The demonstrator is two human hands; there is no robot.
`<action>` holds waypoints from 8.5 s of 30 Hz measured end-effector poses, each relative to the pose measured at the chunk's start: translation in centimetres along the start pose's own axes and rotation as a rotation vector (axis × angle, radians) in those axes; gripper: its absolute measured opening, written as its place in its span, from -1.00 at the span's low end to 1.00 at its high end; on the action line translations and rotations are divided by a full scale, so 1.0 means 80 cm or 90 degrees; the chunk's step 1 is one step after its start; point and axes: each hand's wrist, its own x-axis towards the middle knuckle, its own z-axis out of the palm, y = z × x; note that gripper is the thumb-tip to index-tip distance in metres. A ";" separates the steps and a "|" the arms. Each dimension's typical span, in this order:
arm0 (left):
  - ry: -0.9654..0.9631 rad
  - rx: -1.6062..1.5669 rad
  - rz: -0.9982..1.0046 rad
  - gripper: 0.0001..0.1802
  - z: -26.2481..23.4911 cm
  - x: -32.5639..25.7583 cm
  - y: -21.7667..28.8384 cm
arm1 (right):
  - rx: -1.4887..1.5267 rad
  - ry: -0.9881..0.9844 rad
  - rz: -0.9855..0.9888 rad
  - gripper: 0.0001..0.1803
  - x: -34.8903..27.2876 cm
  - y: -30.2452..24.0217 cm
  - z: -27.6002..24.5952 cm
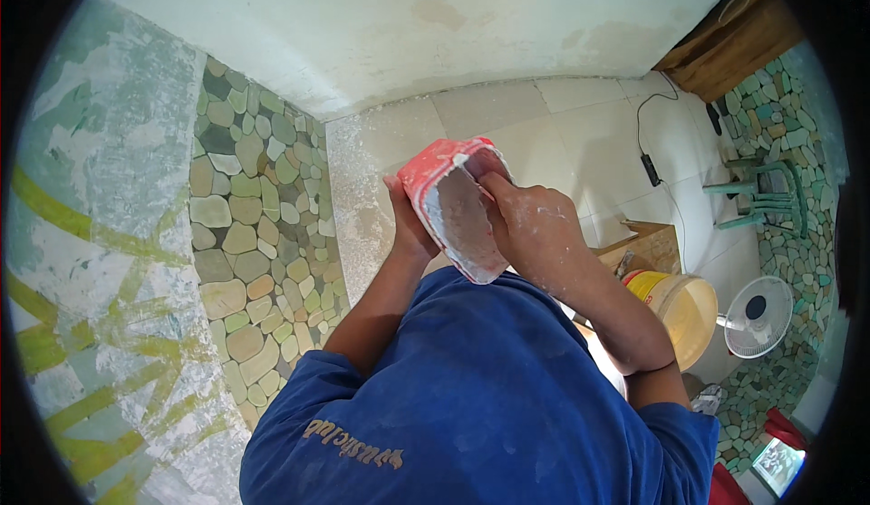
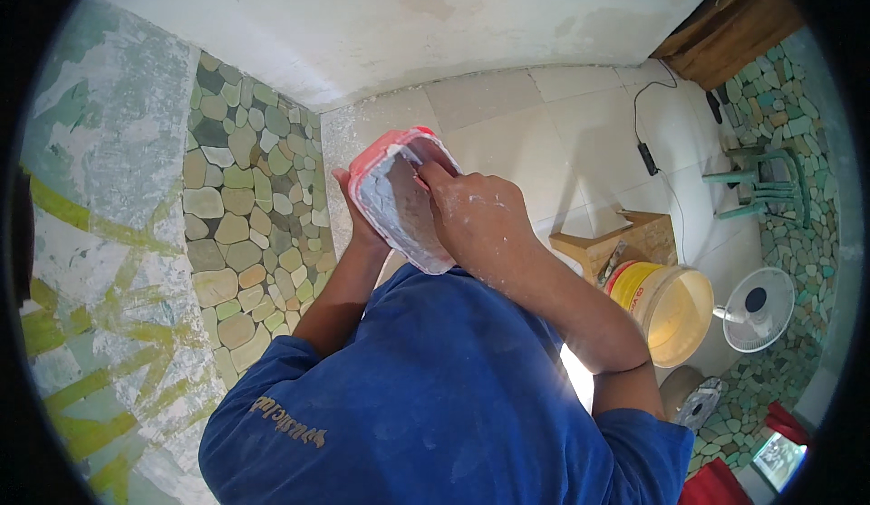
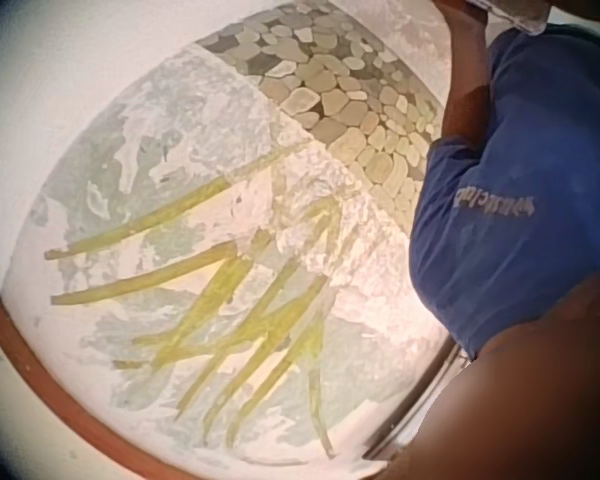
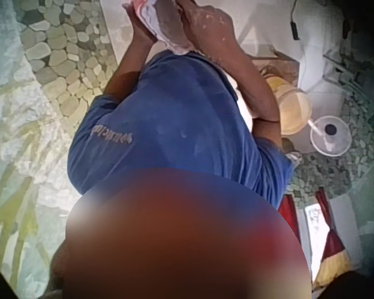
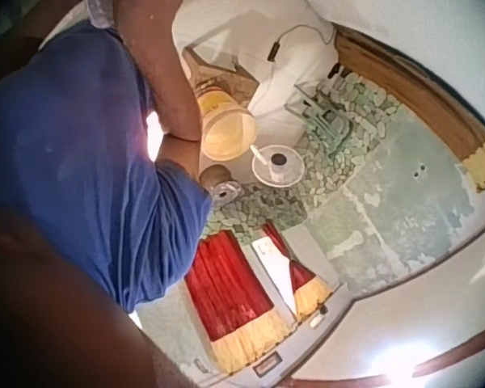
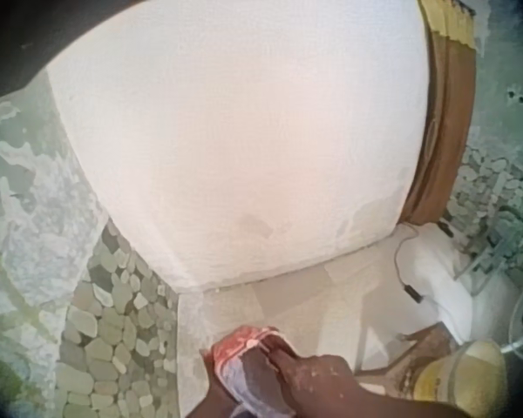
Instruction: Applying plaster or filler to a damaged section of a white wall using a scraper.
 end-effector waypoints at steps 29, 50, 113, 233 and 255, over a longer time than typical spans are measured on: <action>0.152 0.024 -0.114 0.12 0.016 0.006 -0.015 | 0.065 -0.019 -0.091 -0.73 -0.015 -0.013 -0.018; 0.147 -0.082 -0.143 0.16 0.036 0.007 -0.025 | 0.044 -0.027 -0.063 -0.79 -0.025 0.002 -0.052; -0.246 -0.276 -0.705 -0.25 0.274 0.043 -0.486 | 0.674 0.531 0.720 -0.78 -0.697 0.592 0.040; -0.337 -0.069 -0.565 -0.12 0.459 0.012 -0.661 | 0.099 0.249 0.478 -0.78 -0.562 0.466 -0.169; -0.292 -0.099 -0.563 -0.18 0.472 0.014 -0.645 | 0.197 0.443 0.306 -0.68 -0.583 0.463 -0.156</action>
